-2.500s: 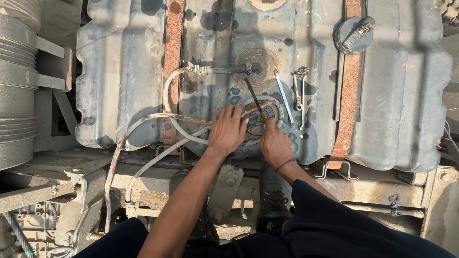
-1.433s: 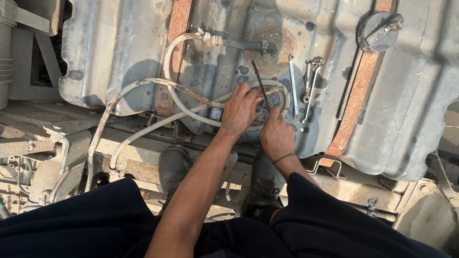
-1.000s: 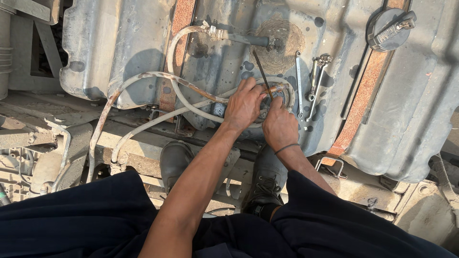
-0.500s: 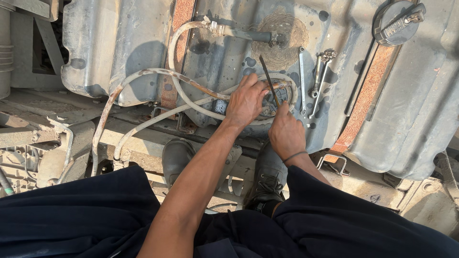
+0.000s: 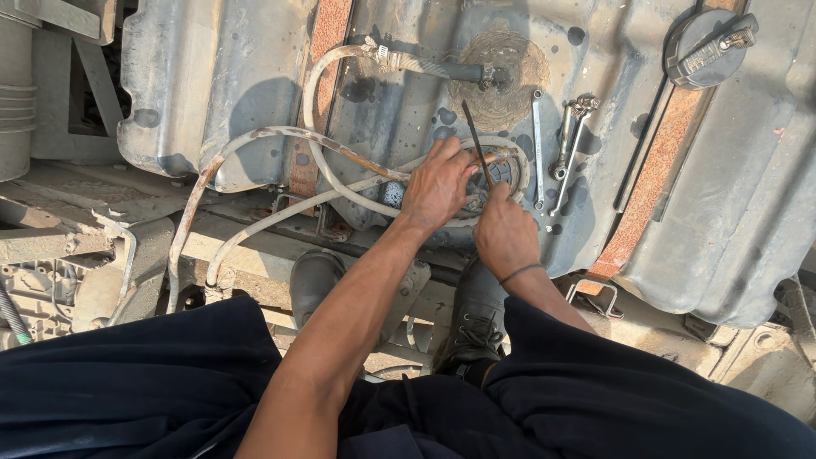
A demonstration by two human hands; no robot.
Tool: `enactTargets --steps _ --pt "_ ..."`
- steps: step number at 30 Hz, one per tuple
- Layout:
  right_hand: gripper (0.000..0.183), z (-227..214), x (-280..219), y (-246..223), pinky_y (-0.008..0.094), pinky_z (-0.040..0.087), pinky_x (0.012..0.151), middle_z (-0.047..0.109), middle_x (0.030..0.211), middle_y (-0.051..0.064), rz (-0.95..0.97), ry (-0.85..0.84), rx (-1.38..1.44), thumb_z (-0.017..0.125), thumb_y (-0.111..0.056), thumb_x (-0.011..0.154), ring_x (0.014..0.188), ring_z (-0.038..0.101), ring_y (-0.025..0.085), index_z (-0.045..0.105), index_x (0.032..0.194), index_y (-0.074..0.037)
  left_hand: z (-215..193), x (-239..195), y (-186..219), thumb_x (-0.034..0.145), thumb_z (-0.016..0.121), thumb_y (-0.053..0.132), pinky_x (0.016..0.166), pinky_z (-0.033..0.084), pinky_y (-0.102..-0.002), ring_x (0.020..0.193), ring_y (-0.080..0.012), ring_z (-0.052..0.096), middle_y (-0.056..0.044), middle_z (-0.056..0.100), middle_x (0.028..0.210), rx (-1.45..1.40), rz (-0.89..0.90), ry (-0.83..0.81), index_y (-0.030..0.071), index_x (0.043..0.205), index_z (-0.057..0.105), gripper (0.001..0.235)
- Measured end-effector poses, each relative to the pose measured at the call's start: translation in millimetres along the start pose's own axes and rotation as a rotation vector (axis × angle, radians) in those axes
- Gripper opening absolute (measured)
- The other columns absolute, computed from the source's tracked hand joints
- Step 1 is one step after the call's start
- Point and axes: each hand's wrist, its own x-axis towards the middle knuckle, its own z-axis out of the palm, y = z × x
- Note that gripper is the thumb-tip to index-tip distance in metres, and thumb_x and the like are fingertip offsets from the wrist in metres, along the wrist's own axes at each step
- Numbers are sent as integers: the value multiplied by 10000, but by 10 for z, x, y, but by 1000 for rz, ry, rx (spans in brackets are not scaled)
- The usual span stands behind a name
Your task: The person uses a screwdriver and wrenches to loosen and remove a hose clamp from a flexible hose attached to a metal tank. They then reposition the hose and tighten the clamp back onto the hose using a wrench.
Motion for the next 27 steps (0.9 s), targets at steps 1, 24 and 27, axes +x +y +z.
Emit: enactTargets --steps 1,24,27 --pt "224 12 9 2 581 564 712 691 844 324 -31 29 16 560 -80 920 798 694 521 469 1077 51 14 -6 -4 961 670 138 881 552 -461 1059 -316 595 -103 546 1053 8 2 -3 11 1043 701 154" --pt "234 147 71 147 595 559 723 677 832 347 -154 139 65 568 -69 915 813 687 534 481 1089 62 -29 -1 39 938 669 130 890 550 -453 1091 -309 590 -96 556 1061 25 8 -59 18 1051 703 163" --pt "215 94 88 58 608 546 718 681 822 350 -47 64 98 538 -67 946 781 690 537 472 1113 52 -87 60 34 922 684 152 915 543 -459 1087 -306 591 -92 559 1049 8 -28 -18 14 999 695 159"
